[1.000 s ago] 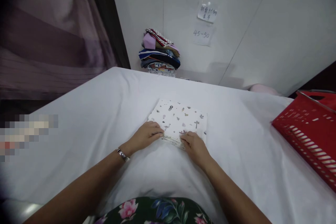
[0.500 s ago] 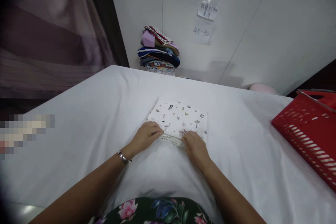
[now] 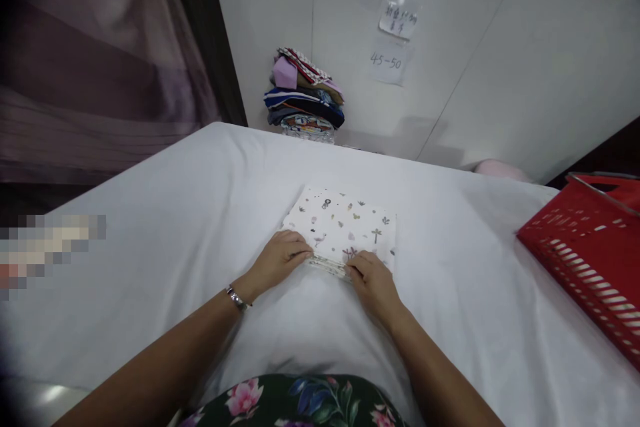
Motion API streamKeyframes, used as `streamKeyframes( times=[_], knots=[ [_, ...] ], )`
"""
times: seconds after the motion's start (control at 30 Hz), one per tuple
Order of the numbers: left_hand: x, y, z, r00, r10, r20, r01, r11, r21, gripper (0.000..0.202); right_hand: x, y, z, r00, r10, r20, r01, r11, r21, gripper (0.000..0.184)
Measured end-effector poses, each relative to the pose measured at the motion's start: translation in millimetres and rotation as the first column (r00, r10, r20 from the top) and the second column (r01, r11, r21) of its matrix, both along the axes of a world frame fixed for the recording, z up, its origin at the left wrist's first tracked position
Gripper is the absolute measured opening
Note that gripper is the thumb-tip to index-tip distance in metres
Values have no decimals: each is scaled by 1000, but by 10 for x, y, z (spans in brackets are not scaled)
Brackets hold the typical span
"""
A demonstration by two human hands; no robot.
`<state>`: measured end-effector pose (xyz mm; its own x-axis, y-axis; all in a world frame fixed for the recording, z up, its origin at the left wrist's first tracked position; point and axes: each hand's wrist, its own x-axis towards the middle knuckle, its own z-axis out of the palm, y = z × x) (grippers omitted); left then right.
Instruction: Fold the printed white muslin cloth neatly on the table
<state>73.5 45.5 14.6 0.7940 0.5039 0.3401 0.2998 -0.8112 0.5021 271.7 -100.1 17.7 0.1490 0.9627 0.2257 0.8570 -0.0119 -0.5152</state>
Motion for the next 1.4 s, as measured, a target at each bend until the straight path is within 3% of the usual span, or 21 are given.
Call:
streamKeyframes(
  times=[0.23, 0.43, 0.63, 0.83, 1.4],
  knots=[
    [5, -35, -5, 1000, -2, -24, 3, 997, 73, 28, -17, -7, -5, 998, 14, 58, -16, 999, 31, 18],
    [18, -28, -47, 1000, 6, -22, -4, 994, 109, 25, -34, -2, -2, 1000, -21, 12, 21, 999, 30, 22],
    [35, -57, -84, 1000, 25, 16, -27, 987, 159, 19, -48, 0, -52, 996, -24, 85, 19, 998, 62, 21],
    [51, -124, -96, 999, -29, 18, 25, 976, 217, 25, -57, 4, -36, 997, -45, 65, 42, 998, 48, 21],
    [102, -154, -36, 997, -69, -45, 76, 979, 191, 17, -93, 4, -33, 994, -51, 99, 46, 998, 50, 20]
  ],
)
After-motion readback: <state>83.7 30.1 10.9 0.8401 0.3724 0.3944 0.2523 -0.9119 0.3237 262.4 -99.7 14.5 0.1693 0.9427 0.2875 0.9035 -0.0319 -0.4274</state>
